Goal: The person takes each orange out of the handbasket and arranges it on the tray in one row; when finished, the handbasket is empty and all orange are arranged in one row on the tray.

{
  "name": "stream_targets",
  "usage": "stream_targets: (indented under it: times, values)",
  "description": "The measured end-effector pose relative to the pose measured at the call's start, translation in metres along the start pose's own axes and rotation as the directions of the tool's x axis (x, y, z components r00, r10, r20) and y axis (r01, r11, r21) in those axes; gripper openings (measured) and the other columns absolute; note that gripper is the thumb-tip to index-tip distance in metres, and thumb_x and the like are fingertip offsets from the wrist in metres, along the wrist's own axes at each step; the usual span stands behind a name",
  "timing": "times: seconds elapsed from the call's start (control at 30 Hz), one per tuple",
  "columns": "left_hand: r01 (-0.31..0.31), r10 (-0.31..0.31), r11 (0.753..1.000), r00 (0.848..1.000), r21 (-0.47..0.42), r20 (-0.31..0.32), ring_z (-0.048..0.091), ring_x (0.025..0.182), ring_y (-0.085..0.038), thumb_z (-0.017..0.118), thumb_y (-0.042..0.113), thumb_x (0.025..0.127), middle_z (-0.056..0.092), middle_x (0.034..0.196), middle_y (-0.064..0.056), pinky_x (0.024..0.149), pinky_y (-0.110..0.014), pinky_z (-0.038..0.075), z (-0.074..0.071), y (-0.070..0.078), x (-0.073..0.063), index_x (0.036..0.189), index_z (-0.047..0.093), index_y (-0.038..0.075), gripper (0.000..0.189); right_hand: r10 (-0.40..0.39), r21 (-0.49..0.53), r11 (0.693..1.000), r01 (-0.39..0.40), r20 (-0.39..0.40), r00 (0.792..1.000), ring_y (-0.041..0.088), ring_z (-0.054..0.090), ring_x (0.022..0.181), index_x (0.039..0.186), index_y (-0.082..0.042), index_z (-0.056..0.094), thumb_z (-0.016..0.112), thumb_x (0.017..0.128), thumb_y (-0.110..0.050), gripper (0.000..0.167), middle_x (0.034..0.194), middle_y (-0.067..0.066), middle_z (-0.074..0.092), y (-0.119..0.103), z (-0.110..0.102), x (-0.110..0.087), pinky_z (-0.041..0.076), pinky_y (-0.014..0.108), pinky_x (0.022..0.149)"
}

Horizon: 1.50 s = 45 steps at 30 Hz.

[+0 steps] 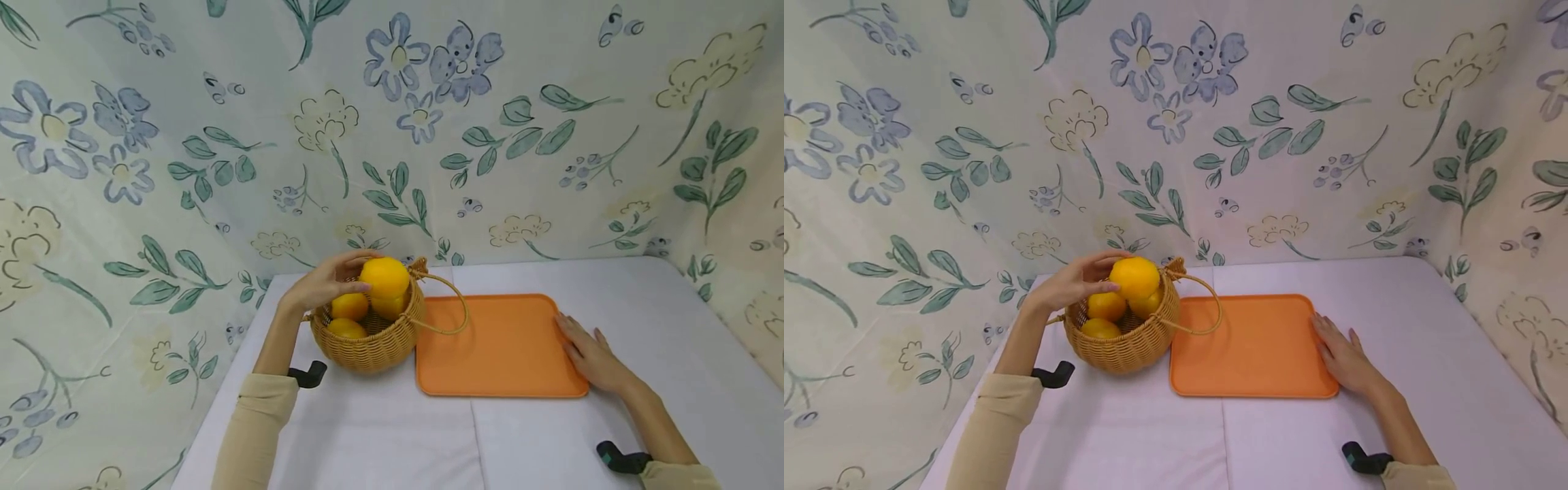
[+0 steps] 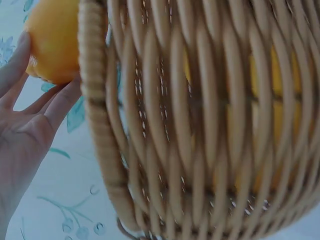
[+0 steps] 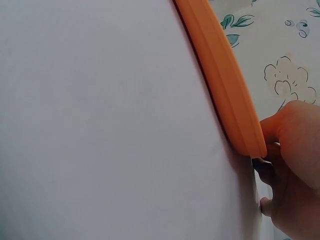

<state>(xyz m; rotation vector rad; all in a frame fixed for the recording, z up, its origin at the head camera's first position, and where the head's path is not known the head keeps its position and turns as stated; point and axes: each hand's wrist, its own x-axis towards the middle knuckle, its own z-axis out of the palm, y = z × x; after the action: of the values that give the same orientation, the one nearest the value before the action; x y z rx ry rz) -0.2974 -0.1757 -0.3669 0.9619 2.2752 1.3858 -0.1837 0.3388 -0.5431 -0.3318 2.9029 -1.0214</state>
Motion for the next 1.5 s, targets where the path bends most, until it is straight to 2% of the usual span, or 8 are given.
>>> stream_targets:
  times: [0.13,0.37,0.7,0.93,1.07,1.23,1.37,1.5]
  values:
    - [-0.021,0.021,1.0,1.0,-0.002,-0.011,0.058,0.138,-0.024,0.071,0.015,0.098,0.056,0.152,0.0,0.111,-0.04,0.053,0.015,0.015,0.009,0.149,0.054,0.023,0.055,-0.003,-0.006,1.0,0.003,-0.008,1.0,0.059,0.014,0.152,0.159,0.011,0.021,0.041,0.11,-0.009,0.057,0.163,0.039,0.02,-0.001,-0.001,0.0,-0.01,0.077,0.119]
    - [-0.108,0.111,0.993,0.992,-0.057,0.052,0.058,0.135,-0.025,0.069,0.006,0.098,0.055,0.151,-0.006,0.115,-0.041,0.049,0.05,0.025,0.039,0.15,0.053,0.014,0.055,-0.012,0.006,1.0,0.012,-0.01,1.0,0.057,0.013,0.153,0.159,0.011,0.021,0.041,0.11,-0.009,0.056,0.163,0.039,0.019,0.0,-0.002,-0.001,-0.011,0.076,0.12]
    - [-0.134,0.127,0.99,0.984,0.048,0.121,0.061,0.128,-0.022,0.069,0.004,0.098,0.058,0.148,-0.008,0.11,-0.032,0.052,0.097,0.031,0.084,0.15,0.053,0.012,0.055,-0.006,0.001,1.0,0.006,0.003,1.0,0.056,0.012,0.154,0.16,0.01,0.019,0.039,0.112,-0.013,0.057,0.165,0.036,0.018,0.004,-0.001,0.0,-0.012,0.075,0.12]
    - [-0.129,0.104,0.979,0.983,0.159,0.154,0.059,0.128,-0.023,0.071,0.003,0.096,0.056,0.152,-0.009,0.11,-0.034,0.051,0.133,0.031,0.113,0.149,0.054,0.012,0.056,0.008,-0.003,1.0,-0.008,0.0,1.0,0.057,0.012,0.153,0.16,0.01,0.02,0.041,0.111,-0.011,0.057,0.165,0.037,0.019,0.002,-0.001,0.0,-0.011,0.076,0.12]
    - [-0.107,0.065,0.954,0.986,0.28,0.156,0.057,0.12,-0.017,0.073,0.006,0.096,0.058,0.151,-0.004,0.105,-0.024,0.049,0.152,0.027,0.126,0.148,0.056,0.016,0.056,0.013,-0.025,1.0,-0.013,-0.005,1.0,0.056,0.013,0.154,0.159,0.011,0.021,0.038,0.111,-0.011,0.056,0.164,0.037,0.019,0.0,0.0,0.0,-0.01,0.078,0.118]
    - [-0.071,-0.003,0.919,0.983,0.389,0.185,0.055,0.129,-0.014,0.072,0.008,0.096,0.058,0.152,-0.002,0.114,-0.025,0.043,0.171,0.02,0.136,0.149,0.055,0.016,0.056,0.006,-0.041,0.999,-0.007,-0.015,1.0,0.057,0.011,0.153,0.158,0.015,0.018,0.038,0.104,0.001,0.059,0.163,0.039,0.017,0.003,-0.003,-0.001,-0.009,0.078,0.118]
    - [-0.051,-0.054,0.874,0.978,0.483,0.202,0.055,0.13,-0.015,0.072,0.009,0.097,0.059,0.149,-0.002,0.115,-0.026,0.043,0.181,0.017,0.142,0.149,0.054,0.016,0.056,-0.001,-0.023,1.0,0.001,-0.021,1.0,0.059,0.01,0.153,0.157,0.017,0.017,0.038,0.1,0.006,0.062,0.163,0.04,0.016,0.004,-0.004,-0.002,-0.008,0.076,0.12]
    - [-0.052,-0.084,0.823,0.974,0.565,0.212,0.056,0.128,-0.017,0.071,0.011,0.098,0.061,0.146,-0.003,0.112,-0.027,0.044,0.183,0.016,0.149,0.149,0.054,0.016,0.054,-0.006,-0.012,1.0,0.006,-0.028,1.0,0.058,0.011,0.152,0.157,0.017,0.019,0.039,0.1,0.006,0.061,0.162,0.041,0.017,0.005,-0.004,-0.001,-0.006,0.075,0.121]
